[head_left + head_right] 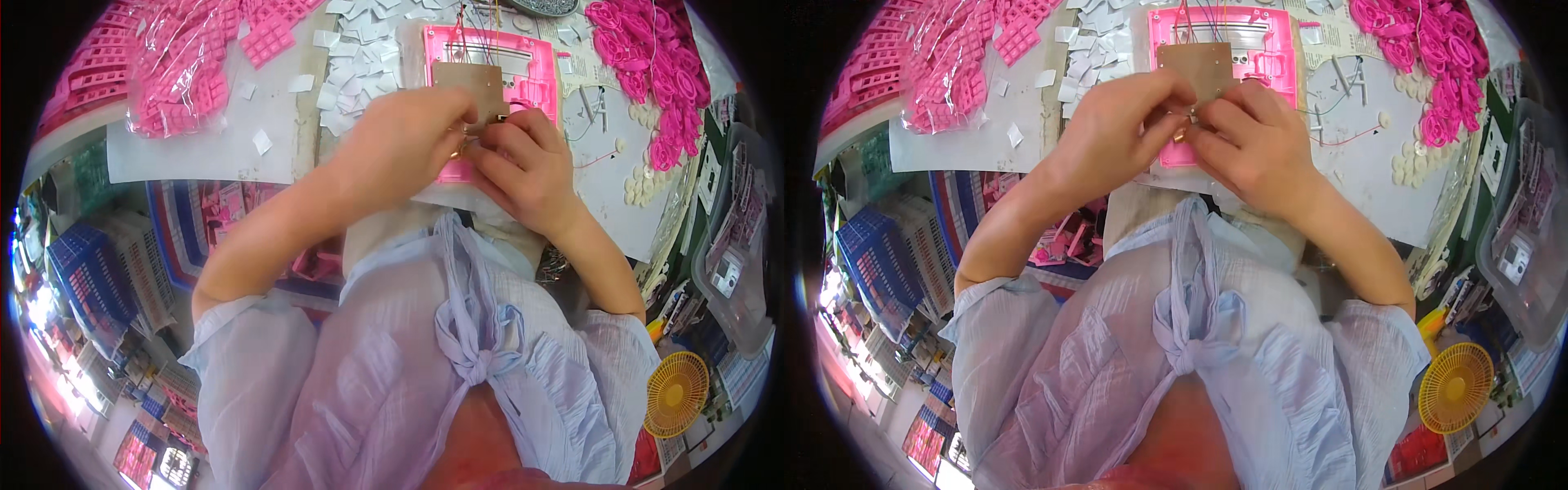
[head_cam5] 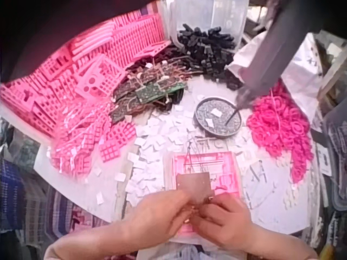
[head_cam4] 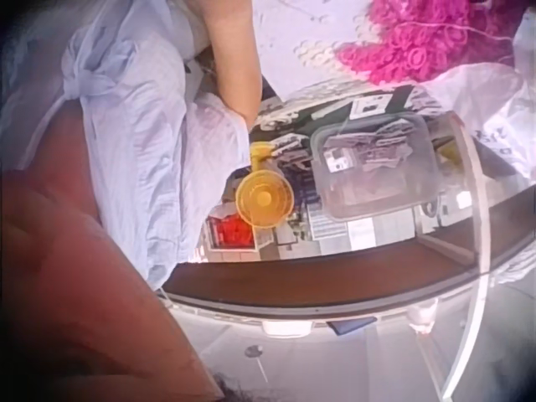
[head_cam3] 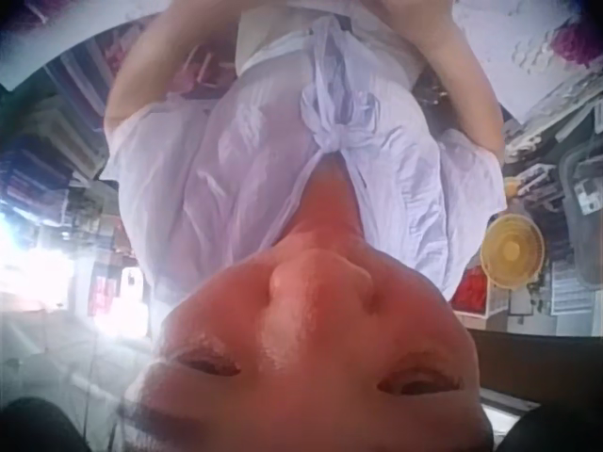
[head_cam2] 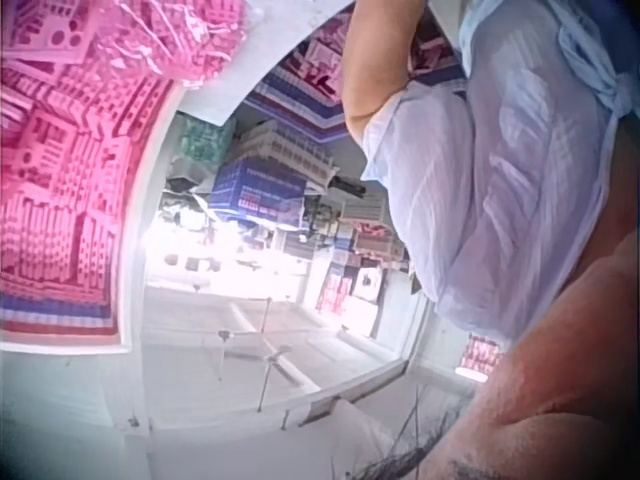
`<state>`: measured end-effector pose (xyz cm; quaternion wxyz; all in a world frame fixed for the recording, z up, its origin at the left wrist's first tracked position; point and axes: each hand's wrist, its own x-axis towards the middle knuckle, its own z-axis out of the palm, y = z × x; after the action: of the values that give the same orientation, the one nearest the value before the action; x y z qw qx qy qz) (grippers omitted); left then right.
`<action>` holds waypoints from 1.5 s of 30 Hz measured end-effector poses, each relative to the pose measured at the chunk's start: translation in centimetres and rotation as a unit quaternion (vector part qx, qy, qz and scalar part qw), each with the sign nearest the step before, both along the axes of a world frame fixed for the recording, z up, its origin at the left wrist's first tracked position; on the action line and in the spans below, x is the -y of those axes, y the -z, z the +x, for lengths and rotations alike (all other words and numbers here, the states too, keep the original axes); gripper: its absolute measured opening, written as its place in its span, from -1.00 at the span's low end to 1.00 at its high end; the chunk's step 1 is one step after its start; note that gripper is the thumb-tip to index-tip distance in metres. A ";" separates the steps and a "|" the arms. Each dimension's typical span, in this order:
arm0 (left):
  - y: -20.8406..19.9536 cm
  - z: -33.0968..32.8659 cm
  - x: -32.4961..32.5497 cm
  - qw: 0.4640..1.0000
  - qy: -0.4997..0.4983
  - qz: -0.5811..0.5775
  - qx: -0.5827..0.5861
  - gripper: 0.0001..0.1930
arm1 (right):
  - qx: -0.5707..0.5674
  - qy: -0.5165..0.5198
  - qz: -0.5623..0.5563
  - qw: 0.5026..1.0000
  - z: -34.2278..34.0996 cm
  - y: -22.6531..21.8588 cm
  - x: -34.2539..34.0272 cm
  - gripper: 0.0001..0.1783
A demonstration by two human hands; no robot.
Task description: Assembling an electronic piggy bank by gluing circuit boards and wires into a pink plastic casing.
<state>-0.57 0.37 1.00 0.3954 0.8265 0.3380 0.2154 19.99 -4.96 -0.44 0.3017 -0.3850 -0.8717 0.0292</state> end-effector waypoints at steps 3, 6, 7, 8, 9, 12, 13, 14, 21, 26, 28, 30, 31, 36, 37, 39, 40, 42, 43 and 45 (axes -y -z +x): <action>1.3 0.1 0.9 0.993 0.000 0.114 0.022 -0.82 | 0.030 -0.011 -0.053 0.998 -0.1 -0.1 0.1 -0.76; 2.1 -0.1 1.1 0.985 0.014 0.167 0.036 -0.77 | 0.052 -0.006 -0.046 0.998 -0.5 -0.8 0.0 -0.80; 2.4 -0.2 1.2 0.982 0.017 0.183 0.041 -0.78 | 0.056 -0.008 -0.046 0.997 -0.5 -0.8 0.0 -0.80; 2.6 -0.2 1.3 0.978 0.020 0.200 0.047 -0.79 | 0.060 -0.010 -0.045 0.997 -0.5 -0.8 0.0 -0.79; 2.7 -0.3 1.3 0.974 0.024 0.217 0.052 -0.81 | 0.065 -0.011 -0.044 0.997 -0.5 -0.9 0.1 -0.79; 2.6 -0.4 1.1 0.971 0.063 0.220 0.075 -0.84 | 0.115 0.013 -0.078 0.990 -0.7 -1.6 0.8 -0.76; 2.6 -0.4 1.2 0.971 0.061 0.221 0.065 -0.86 | 0.138 0.016 -0.094 0.986 -0.8 -2.0 1.2 -0.73; 2.7 -0.2 1.3 0.972 0.060 0.222 0.058 -0.87 | 0.164 0.020 -0.110 0.980 -0.9 -2.6 1.7 -0.70; 0.3 -3.3 -4.1 0.932 -0.291 0.206 0.063 -0.83 | 0.159 0.031 -0.167 0.972 -0.6 -2.5 2.8 -0.54; 1.5 -4.4 3.3 0.995 -0.030 0.088 -0.031 -0.77 | 0.060 0.024 -0.158 0.985 -0.5 -1.8 2.5 -0.50; 1.5 -5.0 4.0 0.998 -0.018 0.047 -0.029 -0.79 | 0.075 0.041 -0.147 0.985 -0.6 -1.6 2.3 -0.54; 1.4 -5.6 3.5 0.997 -0.059 0.049 0.023 -0.85 | 0.102 0.060 -0.158 0.980 -1.2 -1.6 2.5 -0.55; 0.9 -5.6 3.2 0.995 -0.090 0.047 0.019 -0.85 | 0.115 0.060 -0.160 0.979 -1.3 -1.6 2.7 -0.53; 1.0 -4.3 1.9 0.969 -0.193 -0.083 0.134 -0.95 | 0.186 0.008 -0.186 0.965 -1.1 -2.4 2.3 -0.42; 1.2 -3.7 1.9 0.948 -0.209 -0.166 0.176 -0.96 | 0.189 -0.007 -0.207 0.960 -1.0 -2.5 2.0 -0.40; 0.4 -2.5 1.2 0.906 -0.190 -0.295 0.235 -0.96 | 0.195 -0.031 -0.248 0.948 -0.6 -2.8 1.5 -0.38; 0.0 -1.9 1.1 0.878 -0.179 -0.358 0.262 -0.96 | 0.184 -0.027 -0.251 0.950 -0.4 -2.9 1.5 -0.40; 0.3 -0.8 1.5 0.910 -0.187 -0.295 0.223 -0.89 | 0.165 -0.026 -0.255 0.952 -0.1 -2.9 1.3 -0.45; 0.3 -0.5 1.6 0.924 -0.191 -0.262 0.202 -0.85 | 0.146 -0.030 -0.258 0.955 0.2 -3.0 1.2 -0.49; -0.2 0.0 1.6 0.973 -0.120 -0.142 0.134 -0.71 | 0.109 -0.034 -0.266 0.957 1.0 -3.0 1.4 -0.55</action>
<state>-0.55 -1.22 1.21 0.5213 0.6790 0.4059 0.3201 21.01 -6.39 2.59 0.0903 -0.4220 -0.8728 0.2278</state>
